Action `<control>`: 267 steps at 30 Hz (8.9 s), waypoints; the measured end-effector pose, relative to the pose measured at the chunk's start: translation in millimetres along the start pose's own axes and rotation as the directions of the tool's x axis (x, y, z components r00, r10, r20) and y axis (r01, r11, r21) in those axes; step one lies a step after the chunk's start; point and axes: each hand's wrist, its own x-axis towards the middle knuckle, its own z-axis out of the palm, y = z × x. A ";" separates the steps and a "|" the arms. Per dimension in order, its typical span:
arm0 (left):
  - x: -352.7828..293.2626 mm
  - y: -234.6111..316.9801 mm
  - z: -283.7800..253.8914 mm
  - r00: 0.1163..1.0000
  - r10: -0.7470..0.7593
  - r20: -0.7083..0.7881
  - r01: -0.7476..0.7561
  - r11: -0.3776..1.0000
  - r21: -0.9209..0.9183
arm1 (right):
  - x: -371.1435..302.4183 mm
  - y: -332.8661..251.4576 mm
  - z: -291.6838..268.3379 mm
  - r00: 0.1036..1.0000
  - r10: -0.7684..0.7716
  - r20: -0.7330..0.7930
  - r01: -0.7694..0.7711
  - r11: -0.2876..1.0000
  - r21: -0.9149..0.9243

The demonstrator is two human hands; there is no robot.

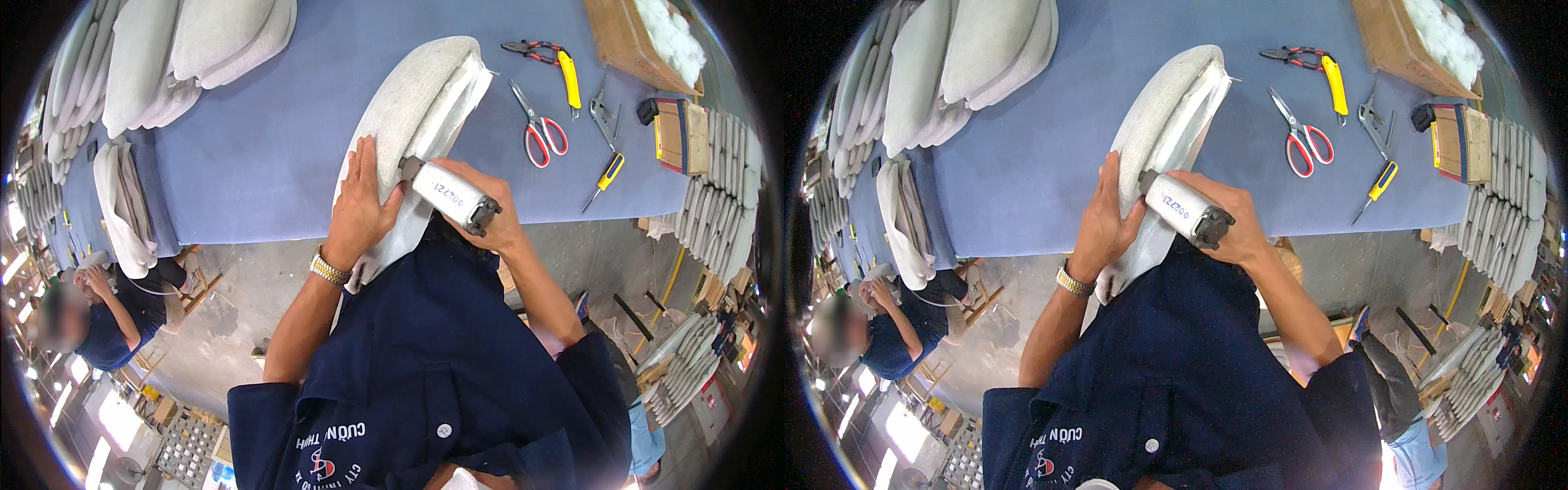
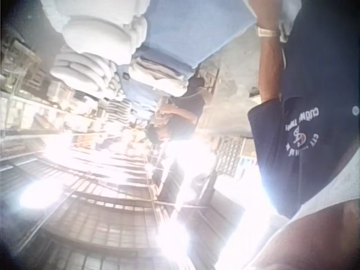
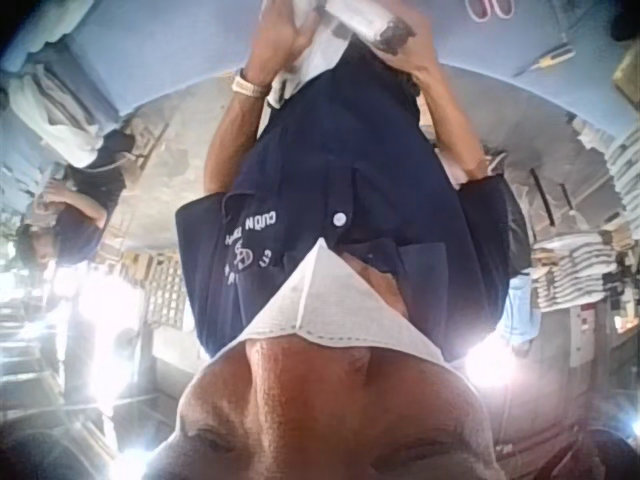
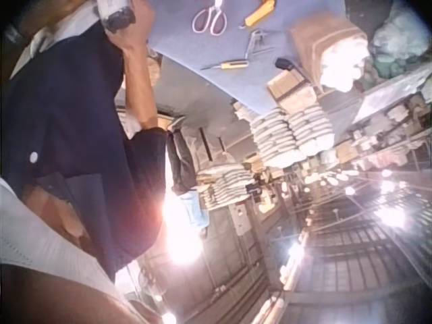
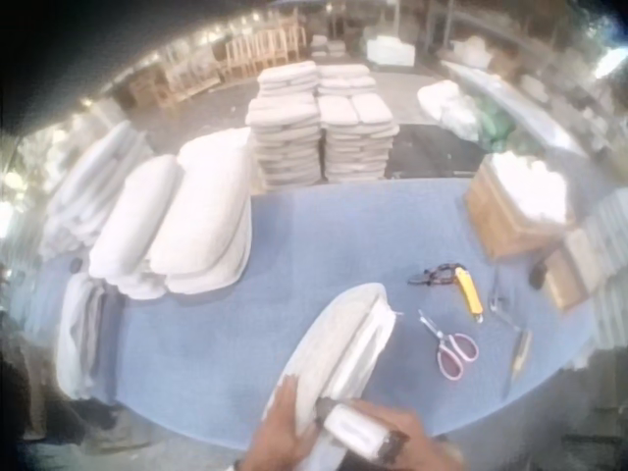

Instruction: The person assembles a cushion by wrapping fabric around a foam insert, using a staple gun to secure the fabric edges, and trimming excess material with scissors. The finished cushion is placed on a stack of completed units.

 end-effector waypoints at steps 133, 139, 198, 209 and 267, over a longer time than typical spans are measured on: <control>4.9 -50.9 -77.4 0.976 0.026 0.217 -0.024 1.000 -0.010 | 15.1 -76.0 95.1 0.959 0.265 -0.099 -0.271 0.961 -0.058; 6.3 -47.3 -84.7 0.965 0.014 0.260 -0.019 1.000 0.017 | 6.6 -76.4 98.9 0.965 0.209 -0.158 -0.228 0.967 -0.114; 3.7 -128.8 -64.6 0.906 0.130 0.403 0.103 0.855 -0.508 | 4.4 -81.8 113.5 0.970 0.220 -0.103 -0.233 0.963 -0.136; -10.5 -73.7 -97.4 0.919 0.094 0.383 -0.045 0.990 -0.136 | -3.8 -78.1 119.7 0.969 0.205 -0.140 -0.225 0.964 -0.145; -14.1 -62.5 -91.3 0.918 -0.020 0.396 0.038 0.999 -0.038 | -2.7 -101.7 133.6 0.932 0.363 -0.019 -0.361 0.917 -0.169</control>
